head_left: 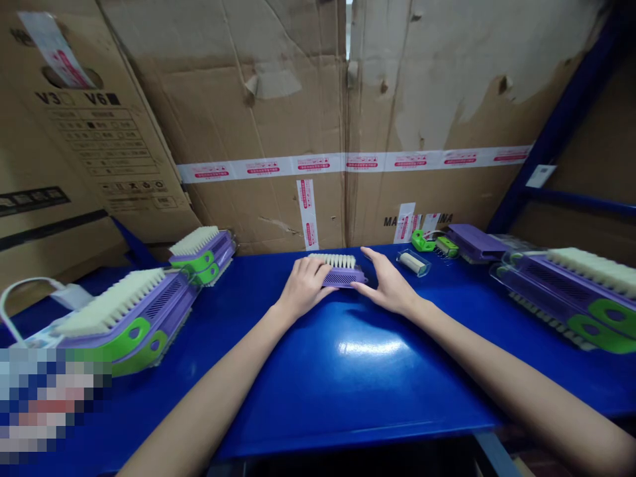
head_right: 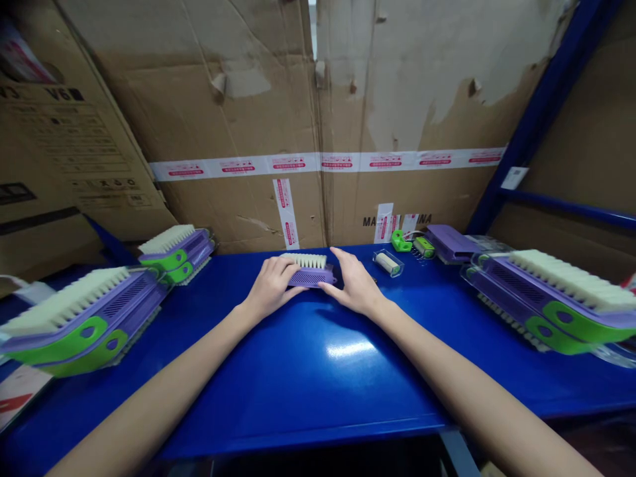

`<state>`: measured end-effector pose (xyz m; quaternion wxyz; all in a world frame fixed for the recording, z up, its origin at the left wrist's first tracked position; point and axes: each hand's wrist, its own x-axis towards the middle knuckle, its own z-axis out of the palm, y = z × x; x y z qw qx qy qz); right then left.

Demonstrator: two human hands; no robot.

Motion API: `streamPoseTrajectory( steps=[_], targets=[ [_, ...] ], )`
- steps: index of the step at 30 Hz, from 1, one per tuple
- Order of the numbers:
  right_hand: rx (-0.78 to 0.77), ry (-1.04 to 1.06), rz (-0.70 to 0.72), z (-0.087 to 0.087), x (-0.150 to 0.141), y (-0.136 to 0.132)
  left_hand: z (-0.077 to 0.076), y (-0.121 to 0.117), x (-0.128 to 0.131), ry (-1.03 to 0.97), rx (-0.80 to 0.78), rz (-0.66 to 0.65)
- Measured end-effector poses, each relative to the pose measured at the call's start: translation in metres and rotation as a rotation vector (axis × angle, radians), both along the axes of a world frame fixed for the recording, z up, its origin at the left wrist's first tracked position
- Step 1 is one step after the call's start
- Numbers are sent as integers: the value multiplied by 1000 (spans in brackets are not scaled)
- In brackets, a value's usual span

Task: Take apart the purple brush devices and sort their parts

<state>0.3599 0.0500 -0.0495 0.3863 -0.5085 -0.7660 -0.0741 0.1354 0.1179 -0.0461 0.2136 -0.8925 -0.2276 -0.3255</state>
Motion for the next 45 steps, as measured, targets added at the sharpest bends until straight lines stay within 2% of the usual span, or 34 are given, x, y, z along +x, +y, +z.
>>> streamPoseTrajectory(
  steps=[4, 7, 9, 12, 15, 17, 19, 23, 30, 33, 37, 42, 45],
  targets=[
    [-186, 57, 37, -6, 1, 4, -3, -1, 5, 87, 7, -97],
    [-254, 54, 63, -5, 3, 4, -3, 3, 3, -14, -109, -78],
    [-265, 55, 76, -4, 5, 3, -4, 8, -2, -124, -246, -19],
    [-296, 58, 110, -2, 9, 2, -6, 15, -10, -204, -564, 43],
    [-298, 51, 127, -1, 12, 2, -7, 17, -14, -199, -877, -36],
    [-274, 23, 124, -1, 14, 1, -5, 15, -13, -224, -986, -129],
    [-232, -26, 123, 0, 14, 0, -2, 11, -10, -257, -1022, -185],
    [-133, -115, 161, 4, 11, -3, 4, 5, -6, -255, -945, -144],
    [-20, -242, 158, 6, 11, -2, 14, -1, -4, -94, -550, -8],
    [-5, -246, 157, 5, 12, -1, 17, -1, -3, -19, -454, 13],
    [-4, -252, 165, 5, 12, 0, 18, 0, -4, 34, -397, 34],
    [-31, -231, 131, 5, 13, -1, 14, 4, -8, 8, -399, 120],
    [-66, -202, 128, 5, 14, -2, 12, 8, -13, 19, -440, 84]
  ],
)
